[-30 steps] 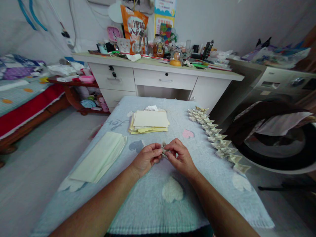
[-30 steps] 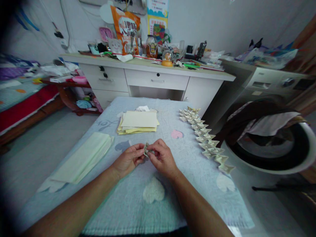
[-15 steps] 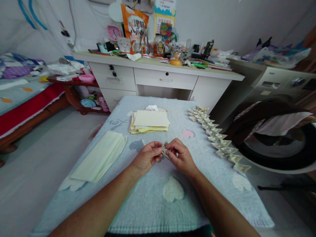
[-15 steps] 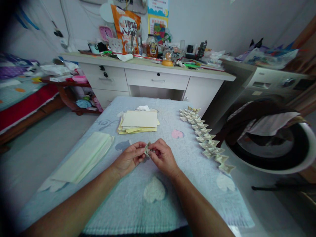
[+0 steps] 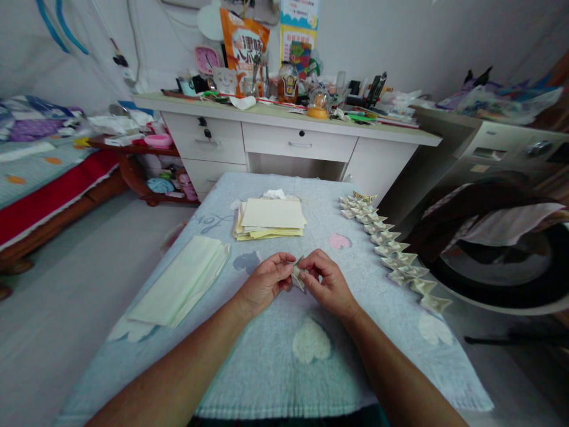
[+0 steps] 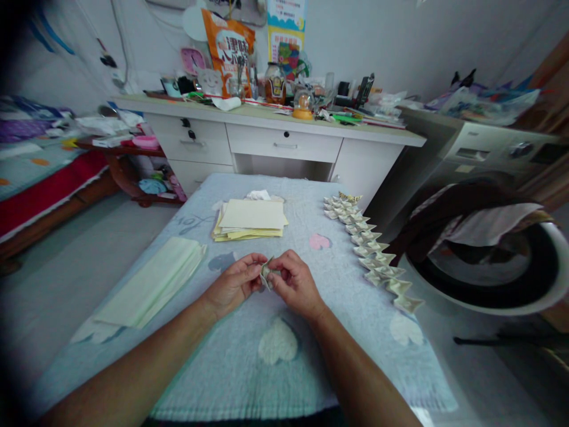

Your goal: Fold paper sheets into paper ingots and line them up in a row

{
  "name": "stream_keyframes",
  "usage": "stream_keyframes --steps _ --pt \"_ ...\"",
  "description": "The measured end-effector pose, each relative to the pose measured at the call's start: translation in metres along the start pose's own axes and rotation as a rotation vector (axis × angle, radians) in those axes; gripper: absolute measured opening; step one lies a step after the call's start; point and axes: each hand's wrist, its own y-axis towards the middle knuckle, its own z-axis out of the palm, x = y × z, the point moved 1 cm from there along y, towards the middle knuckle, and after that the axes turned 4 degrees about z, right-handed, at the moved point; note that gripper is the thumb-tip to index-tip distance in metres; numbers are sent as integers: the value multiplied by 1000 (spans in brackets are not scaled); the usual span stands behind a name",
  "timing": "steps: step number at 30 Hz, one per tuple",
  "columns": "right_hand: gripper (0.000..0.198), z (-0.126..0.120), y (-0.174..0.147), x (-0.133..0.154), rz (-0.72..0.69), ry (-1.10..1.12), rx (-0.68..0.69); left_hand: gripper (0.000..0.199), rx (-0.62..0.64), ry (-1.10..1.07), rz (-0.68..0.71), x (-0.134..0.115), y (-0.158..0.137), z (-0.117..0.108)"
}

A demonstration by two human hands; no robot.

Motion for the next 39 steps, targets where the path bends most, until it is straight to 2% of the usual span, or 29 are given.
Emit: stream_keyframes --steps 5,13,22,33,39 --pt "9 -4 -1 0 7 -18 -27 27 -8 14 52 -3 -2 5" --pt "8 -1 0 4 -5 -88 -3 24 -21 57 24 0 0 0" --pt "16 0 -1 6 -30 -88 29 22 -9 59 33 -2 -1 2" --pt "13 2 -1 -1 -48 -173 15 25 -104 348 94 0 2 3" --pt "14 1 1 -13 34 -248 -42 22 -224 523 207 -5 1 -1"
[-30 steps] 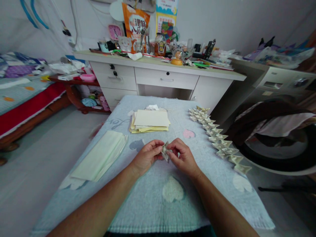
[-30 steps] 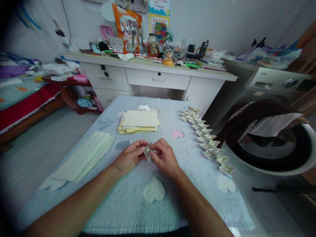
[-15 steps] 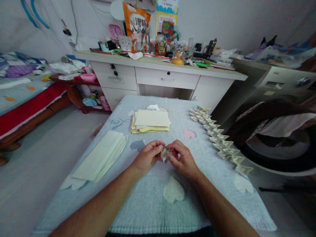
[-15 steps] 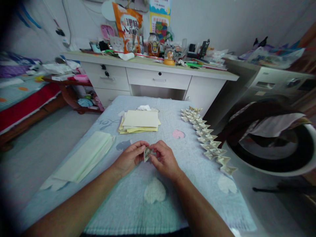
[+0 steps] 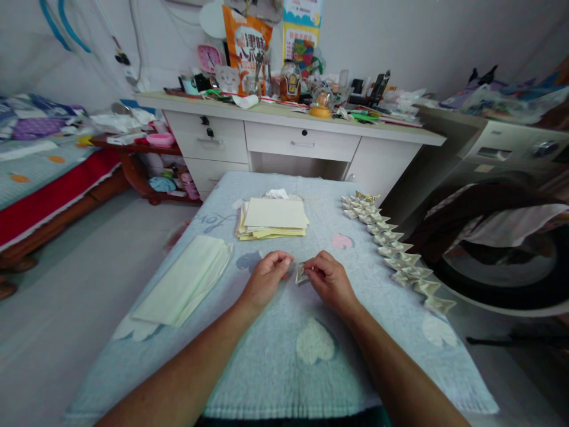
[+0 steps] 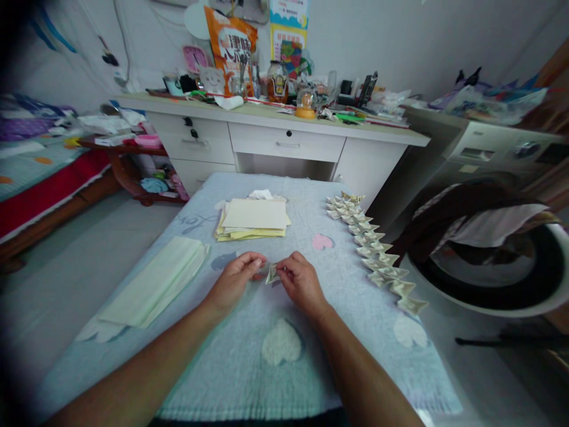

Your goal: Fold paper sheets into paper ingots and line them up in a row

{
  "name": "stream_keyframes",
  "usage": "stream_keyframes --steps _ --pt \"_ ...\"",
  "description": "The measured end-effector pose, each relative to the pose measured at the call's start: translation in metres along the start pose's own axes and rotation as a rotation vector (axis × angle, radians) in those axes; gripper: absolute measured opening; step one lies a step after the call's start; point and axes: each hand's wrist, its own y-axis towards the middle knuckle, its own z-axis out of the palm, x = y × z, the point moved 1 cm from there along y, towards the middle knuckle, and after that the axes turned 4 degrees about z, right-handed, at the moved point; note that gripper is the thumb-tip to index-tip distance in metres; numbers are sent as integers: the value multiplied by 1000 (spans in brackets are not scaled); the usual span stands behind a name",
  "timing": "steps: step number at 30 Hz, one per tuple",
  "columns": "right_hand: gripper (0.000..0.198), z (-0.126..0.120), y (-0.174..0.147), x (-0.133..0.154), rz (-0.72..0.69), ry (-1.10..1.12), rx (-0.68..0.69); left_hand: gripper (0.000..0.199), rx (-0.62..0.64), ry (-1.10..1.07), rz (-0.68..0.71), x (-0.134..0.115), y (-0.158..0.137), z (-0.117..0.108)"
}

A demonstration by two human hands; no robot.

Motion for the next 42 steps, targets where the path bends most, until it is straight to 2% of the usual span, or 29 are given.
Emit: stream_keyframes --steps 7,15,22,29,32,36,39,42 --pt "21 -9 2 -10 136 -76 7 22 -35 55 12 0 1 -5" --pt "15 -25 8 -12 108 -194 61 22 -42 87 7 2 2 -5" --pt "11 -20 13 -11 270 -210 55 21 -29 123 18 6 4 -6" --pt "12 -22 16 -4 356 -211 40 21 -46 81 11 6 3 -6" --pt "13 -40 17 1 349 -237 -15 21 -60 13 0 6 3 -5" --pt "14 -82 29 2 373 -323 -124 22 -49 44 -7 6 3 -5" --pt "12 -115 50 -14 452 -451 -178 21 -36 90 -18 5 2 -6" --pt "12 -140 75 -44 590 -561 -234 21 -33 124 -15 5 2 -6"
